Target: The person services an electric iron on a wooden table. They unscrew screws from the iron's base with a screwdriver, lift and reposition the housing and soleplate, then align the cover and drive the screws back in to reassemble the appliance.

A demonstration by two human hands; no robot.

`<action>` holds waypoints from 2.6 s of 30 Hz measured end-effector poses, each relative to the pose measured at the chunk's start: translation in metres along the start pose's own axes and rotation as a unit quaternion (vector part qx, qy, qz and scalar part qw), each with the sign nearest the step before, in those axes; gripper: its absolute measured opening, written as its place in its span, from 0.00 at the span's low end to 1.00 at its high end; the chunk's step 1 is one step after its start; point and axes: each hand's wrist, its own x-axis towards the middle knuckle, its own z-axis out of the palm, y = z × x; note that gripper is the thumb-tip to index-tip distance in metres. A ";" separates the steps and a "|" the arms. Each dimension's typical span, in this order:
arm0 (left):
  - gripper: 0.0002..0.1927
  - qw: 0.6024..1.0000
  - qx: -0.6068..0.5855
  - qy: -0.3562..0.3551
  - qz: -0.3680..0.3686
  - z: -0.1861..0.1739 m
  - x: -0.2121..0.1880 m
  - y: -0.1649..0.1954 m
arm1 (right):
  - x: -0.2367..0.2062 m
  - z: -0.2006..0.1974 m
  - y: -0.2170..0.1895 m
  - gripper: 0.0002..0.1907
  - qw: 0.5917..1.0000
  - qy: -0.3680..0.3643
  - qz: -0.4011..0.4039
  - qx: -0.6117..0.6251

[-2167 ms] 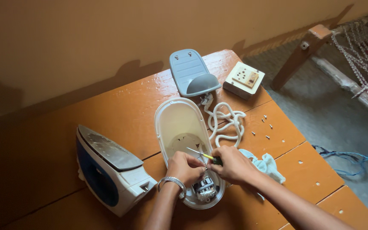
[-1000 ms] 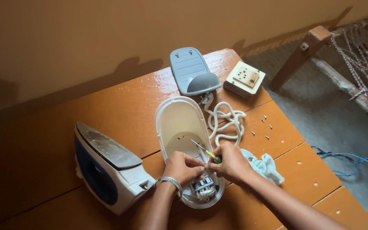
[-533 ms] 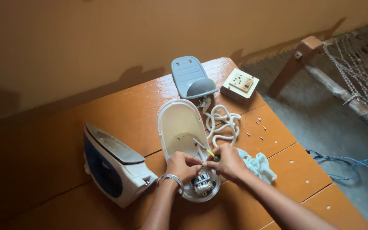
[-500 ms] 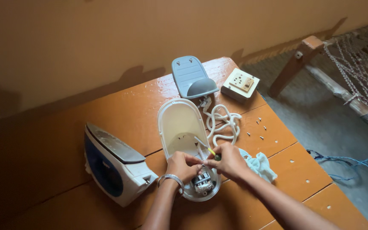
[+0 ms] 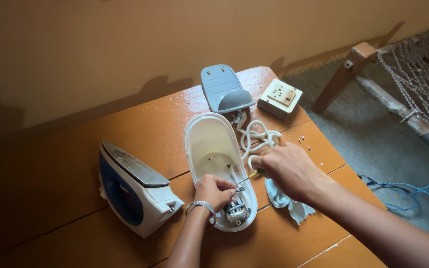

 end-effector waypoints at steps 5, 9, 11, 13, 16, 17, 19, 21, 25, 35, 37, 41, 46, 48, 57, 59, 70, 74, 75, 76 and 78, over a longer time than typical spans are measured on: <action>0.09 1.000 -0.001 0.011 -0.002 0.000 -0.001 0.000 | -0.004 -0.004 -0.008 0.08 0.985 0.130 -0.115 -0.017; 0.09 1.000 -0.001 0.011 0.015 0.000 -0.001 -0.001 | -0.002 0.001 -0.006 0.08 0.978 0.144 -0.145 -0.046; 0.09 1.000 -0.004 0.008 0.012 -0.001 -0.001 -0.001 | -0.002 0.003 -0.004 0.09 0.979 0.141 -0.143 -0.042; 0.09 1.000 -0.011 0.005 0.005 0.000 -0.001 -0.001 | -0.001 0.005 -0.004 0.09 0.981 0.132 -0.138 -0.041; 0.09 1.000 -0.025 0.004 -0.004 0.000 -0.001 -0.001 | -0.001 0.005 -0.004 0.09 0.983 0.116 -0.132 -0.045; 0.09 1.000 -0.030 0.004 0.000 0.000 -0.001 -0.001 | -0.001 0.005 -0.005 0.09 0.983 0.116 -0.131 -0.048; 0.09 0.999 -0.034 0.003 -0.001 0.001 -0.001 -0.001 | 0.000 0.004 -0.006 0.09 0.980 0.131 -0.145 -0.047; 0.09 1.000 -0.030 0.001 -0.008 0.000 0.000 -0.001 | 0.001 0.002 -0.008 0.09 0.970 0.165 -0.174 -0.038; 0.09 1.000 -0.017 0.000 -0.001 -0.001 0.002 -0.003 | 0.004 -0.003 -0.014 0.04 0.978 0.068 -0.189 -0.061; 0.10 0.997 -0.066 -0.036 -0.006 0.001 0.013 -0.016 | 0.024 -0.010 -0.016 0.02 0.970 0.004 -0.207 -0.125; 0.10 0.997 -0.066 -0.043 -0.002 0.000 0.014 -0.016 | 0.026 -0.010 -0.014 0.02 0.970 0.022 -0.212 -0.116; 0.11 0.997 -0.062 -0.037 -0.007 -0.002 0.010 -0.014 | 0.028 -0.010 -0.007 0.03 0.972 0.051 -0.209 -0.091; 0.10 0.997 -0.067 -0.038 -0.010 -0.001 0.009 -0.013 | 0.025 -0.011 -0.006 0.03 0.975 0.047 -0.209 -0.064; 0.10 0.996 -0.085 -0.041 -0.008 0.000 0.010 -0.013 | 0.024 -0.011 -0.007 0.04 0.975 0.047 -0.208 -0.062; 0.09 0.997 -0.064 -0.027 -0.012 -0.002 0.006 -0.009 | 0.024 -0.015 -0.010 0.04 0.974 0.054 -0.210 -0.063; 0.09 0.997 -0.070 -0.028 -0.019 -0.001 0.006 -0.010 | 0.024 -0.016 -0.010 0.04 0.975 0.049 -0.208 -0.060; 0.11 0.998 -0.047 -0.041 0.000 0.001 0.014 -0.018 | 0.024 -0.011 -0.014 0.03 0.950 0.094 -0.295 -0.048; 0.19 0.999 -0.004 -0.032 0.035 -0.011 0.013 -0.005 | 0.028 -0.006 -0.019 0.03 0.972 0.051 -0.214 -0.085; 0.21 0.999 -0.016 -0.027 0.040 -0.013 0.011 0.000 | 0.028 -0.006 -0.019 0.04 0.977 0.042 -0.189 -0.094; 0.23 0.997 -0.036 -0.027 0.059 -0.015 0.010 0.006 | 0.029 -0.006 -0.018 0.03 0.979 0.014 -0.174 -0.103; 0.27 0.992 -0.075 -0.028 0.100 -0.021 0.006 0.019 | 0.030 -0.006 -0.016 0.01 0.981 -0.043 -0.143 -0.124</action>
